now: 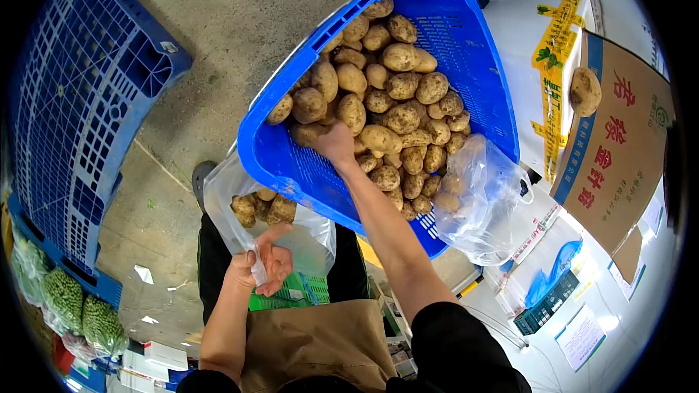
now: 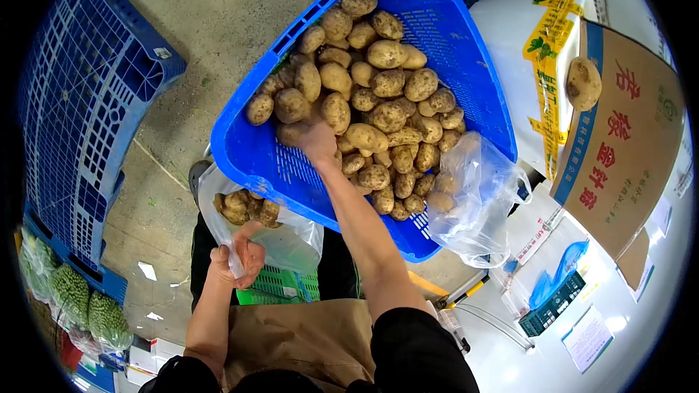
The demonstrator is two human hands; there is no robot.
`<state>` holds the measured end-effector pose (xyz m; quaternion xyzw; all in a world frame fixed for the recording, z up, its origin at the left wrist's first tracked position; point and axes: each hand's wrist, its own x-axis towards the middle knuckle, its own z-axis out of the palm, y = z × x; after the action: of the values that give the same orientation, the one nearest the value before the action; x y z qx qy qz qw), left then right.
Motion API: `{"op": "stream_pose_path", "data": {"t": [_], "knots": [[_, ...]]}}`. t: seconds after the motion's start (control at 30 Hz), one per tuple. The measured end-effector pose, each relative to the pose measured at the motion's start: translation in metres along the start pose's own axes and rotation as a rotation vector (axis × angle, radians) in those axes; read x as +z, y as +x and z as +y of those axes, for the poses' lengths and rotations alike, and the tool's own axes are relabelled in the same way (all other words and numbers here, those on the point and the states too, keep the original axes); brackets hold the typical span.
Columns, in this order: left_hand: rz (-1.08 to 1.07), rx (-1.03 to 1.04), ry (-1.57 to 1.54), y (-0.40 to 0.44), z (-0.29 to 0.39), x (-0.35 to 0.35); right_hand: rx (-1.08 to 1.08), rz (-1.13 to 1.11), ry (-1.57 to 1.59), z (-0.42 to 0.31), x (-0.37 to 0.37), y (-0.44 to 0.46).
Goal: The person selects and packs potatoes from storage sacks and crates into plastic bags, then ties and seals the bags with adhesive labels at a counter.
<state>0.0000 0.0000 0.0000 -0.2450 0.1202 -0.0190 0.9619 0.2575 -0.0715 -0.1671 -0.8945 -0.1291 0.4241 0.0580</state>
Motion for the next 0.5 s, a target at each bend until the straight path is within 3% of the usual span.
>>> {"op": "stream_pose_path", "data": {"t": [0.07, 0.1, 0.17, 0.2, 0.3, 0.43, 0.5], "knots": [[0.060, 0.067, -0.003, -0.004, 0.000, 0.004, -0.036, 0.183, 0.438, 0.016, 0.035, 0.012], [0.000, -0.004, -0.085, 0.014, -0.010, -0.003, 0.171, 0.142, 0.564, 0.043, -0.007, 0.001], [0.023, -0.007, -0.051, 0.010, -0.004, 0.004, 0.475, -0.125, 0.995, 0.003, -0.020, -0.014], [0.023, -0.004, -0.030, 0.006, 0.001, 0.005, 0.534, -0.092, 1.083, -0.026, -0.025, -0.025], [0.029, -0.006, -0.064, 0.007, 0.000, 0.005, 0.539, -0.328, 1.384, 0.005, -0.019, -0.011], [0.017, -0.002, -0.031, 0.008, 0.003, 0.006, 0.725, -0.424, 1.506, 0.035, -0.014, 0.019], [0.010, 0.017, 0.007, 0.008, 0.004, 0.007, 0.660, -0.479, 1.655, 0.040, -0.014, 0.026]]}}
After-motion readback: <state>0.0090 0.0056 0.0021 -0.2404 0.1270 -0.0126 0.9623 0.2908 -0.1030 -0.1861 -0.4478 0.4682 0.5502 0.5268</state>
